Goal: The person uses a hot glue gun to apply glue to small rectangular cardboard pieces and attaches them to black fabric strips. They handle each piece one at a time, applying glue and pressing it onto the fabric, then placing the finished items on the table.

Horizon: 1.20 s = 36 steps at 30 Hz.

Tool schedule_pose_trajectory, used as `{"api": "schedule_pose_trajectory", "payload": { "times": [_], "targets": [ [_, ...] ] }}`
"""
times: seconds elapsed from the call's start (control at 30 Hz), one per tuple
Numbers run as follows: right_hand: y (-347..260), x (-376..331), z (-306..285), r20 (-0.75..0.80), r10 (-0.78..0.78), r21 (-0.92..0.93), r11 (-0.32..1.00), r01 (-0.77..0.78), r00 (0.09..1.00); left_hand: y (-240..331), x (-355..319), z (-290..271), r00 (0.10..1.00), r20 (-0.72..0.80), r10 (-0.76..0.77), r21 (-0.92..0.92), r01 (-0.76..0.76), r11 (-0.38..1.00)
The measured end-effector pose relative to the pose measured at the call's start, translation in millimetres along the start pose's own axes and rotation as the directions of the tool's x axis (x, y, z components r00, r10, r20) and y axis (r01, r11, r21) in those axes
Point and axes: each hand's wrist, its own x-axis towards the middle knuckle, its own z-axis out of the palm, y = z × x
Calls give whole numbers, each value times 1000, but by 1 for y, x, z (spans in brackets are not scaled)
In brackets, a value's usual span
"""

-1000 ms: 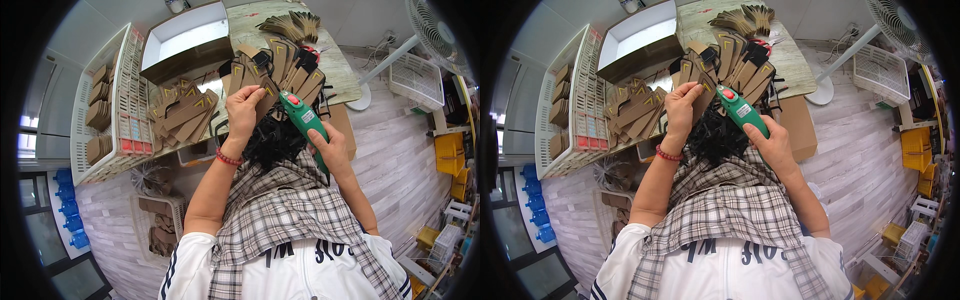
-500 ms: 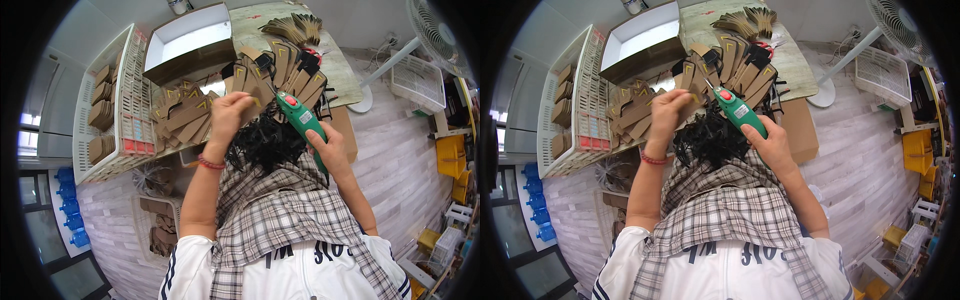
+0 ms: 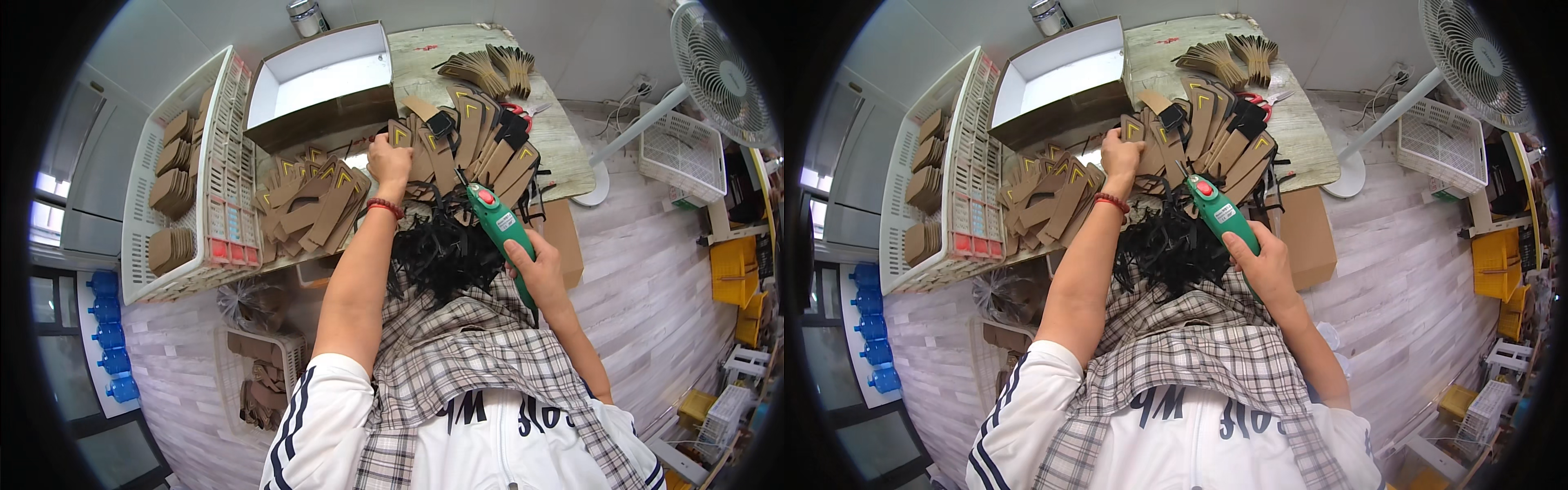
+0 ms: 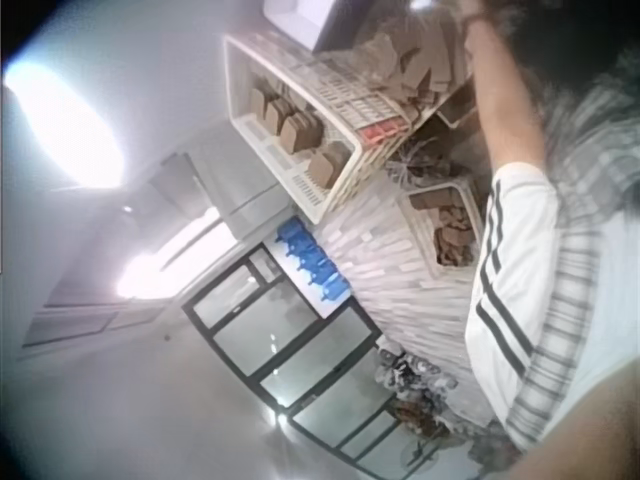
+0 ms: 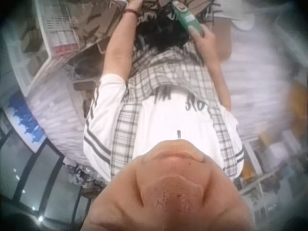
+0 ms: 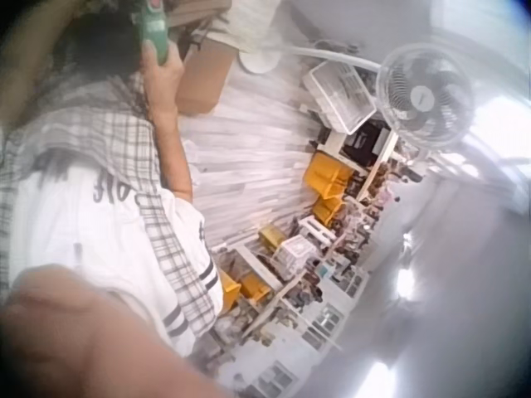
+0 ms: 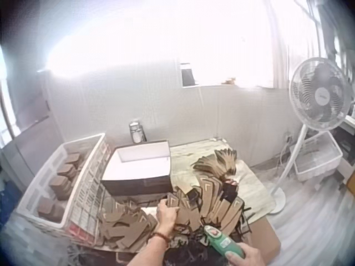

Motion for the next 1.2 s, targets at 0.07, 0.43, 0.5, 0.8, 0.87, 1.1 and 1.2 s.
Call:
{"api": "schedule_pose_trajectory", "payload": {
  "times": [0.07, 0.43, 0.5, 0.8, 0.87, 1.1, 1.2],
  "targets": [
    [-3, 2, 1, 10, 0, -28, 1000, 0, 1000, -29, 13, 0, 998, 39, 43, -448, -21, 894],
    [-21, 5, 12, -10, -21, -22, 1000, 21, 1000, 62, -87, -73, 973, 226, -47, -934, 230, 275],
    [-20, 3, 10, -12, -22, -24, 999, 21, 1000, 64, -95, -72, 963, 263, -53, -930, 268, 250],
    [-14, -1, 6, -16, -28, -44, 999, 27, 999, 67, -113, -51, 946, 319, -58, -931, 324, 167],
    [-13, -1, 6, -19, -36, -50, 998, 35, 999, 65, -118, -48, 939, 336, -72, -923, 343, 175],
    [-13, 0, 5, -34, -36, 5, 999, 36, 999, 60, -130, -42, 927, 367, -78, -896, 374, 238],
    [-13, 1, 4, -39, -36, 25, 999, 37, 999, 57, -134, -41, 925, 375, -57, -887, 376, 267]
  ]
}}
